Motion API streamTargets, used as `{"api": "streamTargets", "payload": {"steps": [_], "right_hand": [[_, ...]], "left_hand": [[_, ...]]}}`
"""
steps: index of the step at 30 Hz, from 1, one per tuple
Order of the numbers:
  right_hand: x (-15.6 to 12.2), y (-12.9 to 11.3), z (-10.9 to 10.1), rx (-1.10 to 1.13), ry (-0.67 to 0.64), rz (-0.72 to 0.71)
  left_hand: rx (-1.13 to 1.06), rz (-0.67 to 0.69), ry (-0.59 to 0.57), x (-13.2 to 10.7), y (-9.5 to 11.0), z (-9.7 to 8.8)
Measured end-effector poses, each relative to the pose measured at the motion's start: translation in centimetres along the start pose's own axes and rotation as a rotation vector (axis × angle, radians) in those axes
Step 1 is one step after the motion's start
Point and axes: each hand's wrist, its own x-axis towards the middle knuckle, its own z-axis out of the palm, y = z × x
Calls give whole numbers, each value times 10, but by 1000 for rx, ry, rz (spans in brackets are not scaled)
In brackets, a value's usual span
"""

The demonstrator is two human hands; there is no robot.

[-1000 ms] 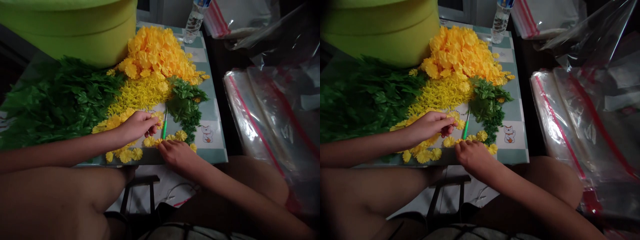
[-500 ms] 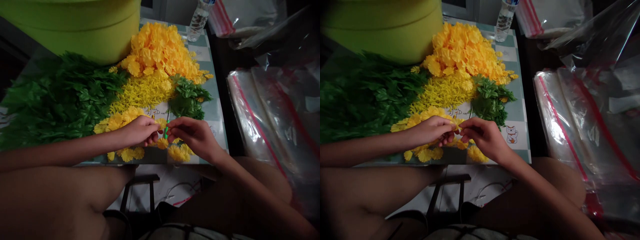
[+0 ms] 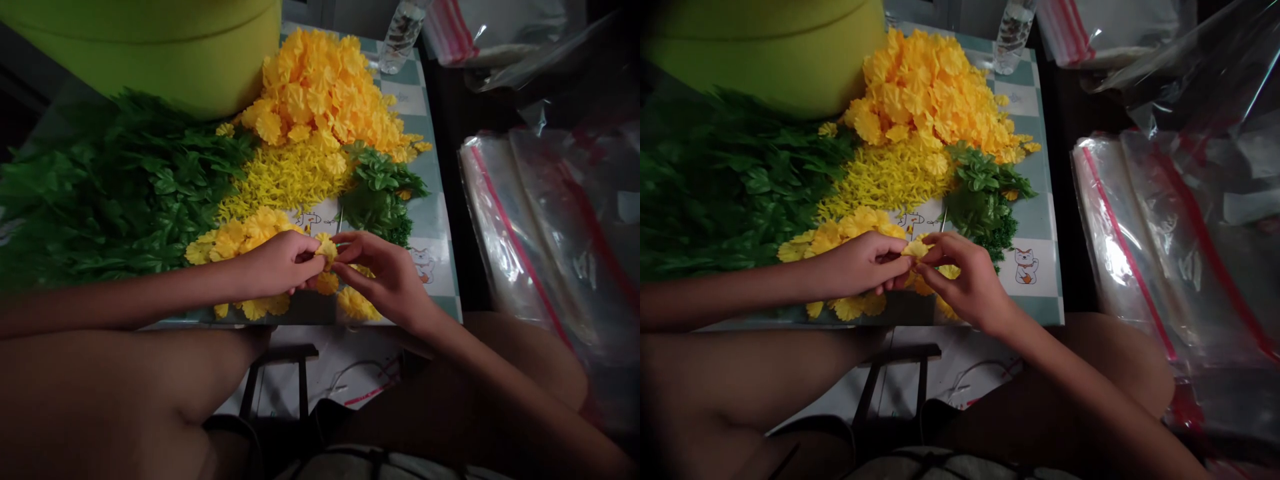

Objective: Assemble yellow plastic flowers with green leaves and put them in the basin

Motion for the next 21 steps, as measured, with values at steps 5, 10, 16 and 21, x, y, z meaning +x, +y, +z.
{"api": "streamTargets", "payload": {"steps": [5, 10, 16, 21], "right_hand": [[-2, 1, 2, 26, 34, 48], [-3, 1, 4, -62, 49, -31], [-5, 6, 6, -257, 51, -194], [-3, 5, 8, -287, 31, -235]], "left_hand": [[16, 38, -20, -1, 0, 0], [10, 56, -35, -2, 0, -1], [-6, 78, -66, -2, 1, -1], [2, 62, -82, -3, 0, -2]]}}
